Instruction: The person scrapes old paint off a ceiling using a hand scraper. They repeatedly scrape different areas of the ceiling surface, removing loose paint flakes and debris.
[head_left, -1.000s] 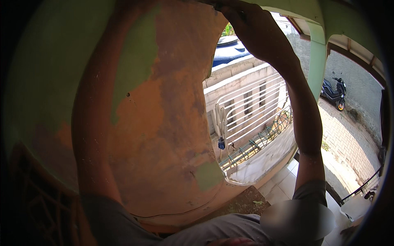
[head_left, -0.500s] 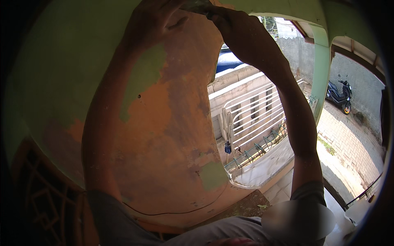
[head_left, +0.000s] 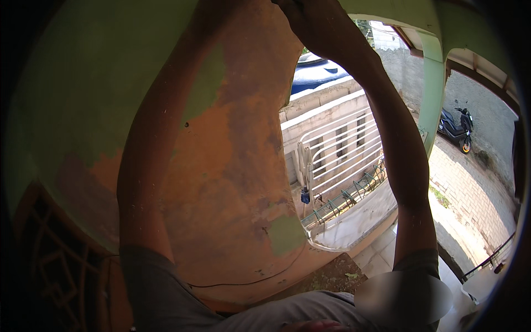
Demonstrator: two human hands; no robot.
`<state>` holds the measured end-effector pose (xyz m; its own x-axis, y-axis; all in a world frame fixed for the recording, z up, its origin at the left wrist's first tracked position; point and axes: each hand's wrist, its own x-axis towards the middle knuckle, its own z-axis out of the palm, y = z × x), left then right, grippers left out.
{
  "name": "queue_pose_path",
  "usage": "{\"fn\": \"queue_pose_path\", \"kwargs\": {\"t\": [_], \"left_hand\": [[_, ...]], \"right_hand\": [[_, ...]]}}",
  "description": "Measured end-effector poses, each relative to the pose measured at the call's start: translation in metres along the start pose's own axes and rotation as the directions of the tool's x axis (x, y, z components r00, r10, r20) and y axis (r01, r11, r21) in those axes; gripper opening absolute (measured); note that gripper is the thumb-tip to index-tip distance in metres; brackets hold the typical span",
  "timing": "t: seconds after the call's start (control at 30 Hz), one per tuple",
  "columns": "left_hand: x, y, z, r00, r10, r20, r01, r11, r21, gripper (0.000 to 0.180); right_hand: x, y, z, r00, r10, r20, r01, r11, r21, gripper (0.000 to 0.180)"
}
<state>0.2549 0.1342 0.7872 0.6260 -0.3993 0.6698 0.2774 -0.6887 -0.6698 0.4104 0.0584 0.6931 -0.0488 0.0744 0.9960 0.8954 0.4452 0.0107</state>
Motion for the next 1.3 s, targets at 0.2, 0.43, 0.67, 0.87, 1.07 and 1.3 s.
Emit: {"fn": "queue_pose_path", "kwargs": {"t": [0.2,0.43,0.67,0.87,1.07,1.3], "left_hand": [[-0.022,-0.009,0.015,0.982,0.160,-0.103,-0.153,0.986,0.070,0.013],[-0.023,-0.018,0.017,0.986,0.146,-0.076,-0.135,0.983,0.126,0.015],[-0.008,0.002,-0.005,0.998,0.056,0.018,-0.056,0.998,0.015,0.014],[-0.010,-0.019,0.005,0.982,0.149,-0.116,-0.116,0.961,0.253,0.011],[-0.019,-0.025,0.002,0.978,0.187,-0.088,-0.171,0.972,0.162,0.013],[0.010,-0.031,-0.016,0.999,0.043,-0.021,-0.038,0.985,0.167,0.016]], "right_hand": [[-0.012,-0.020,-0.004,0.996,0.035,0.082,-0.032,0.999,-0.042,0.032],[-0.014,-0.017,0.003,0.999,-0.021,0.038,0.023,0.998,-0.054,0.032],[-0.002,-0.039,-0.023,0.977,0.159,0.140,-0.161,0.987,0.000,0.033],[0.007,-0.009,0.013,0.999,-0.007,-0.052,0.007,1.000,-0.005,0.031],[-0.006,-0.029,0.005,0.992,0.094,0.080,-0.089,0.994,-0.064,0.030],[0.038,-0.054,-0.024,0.957,0.250,0.149,-0.256,0.966,0.021,0.039]]}}
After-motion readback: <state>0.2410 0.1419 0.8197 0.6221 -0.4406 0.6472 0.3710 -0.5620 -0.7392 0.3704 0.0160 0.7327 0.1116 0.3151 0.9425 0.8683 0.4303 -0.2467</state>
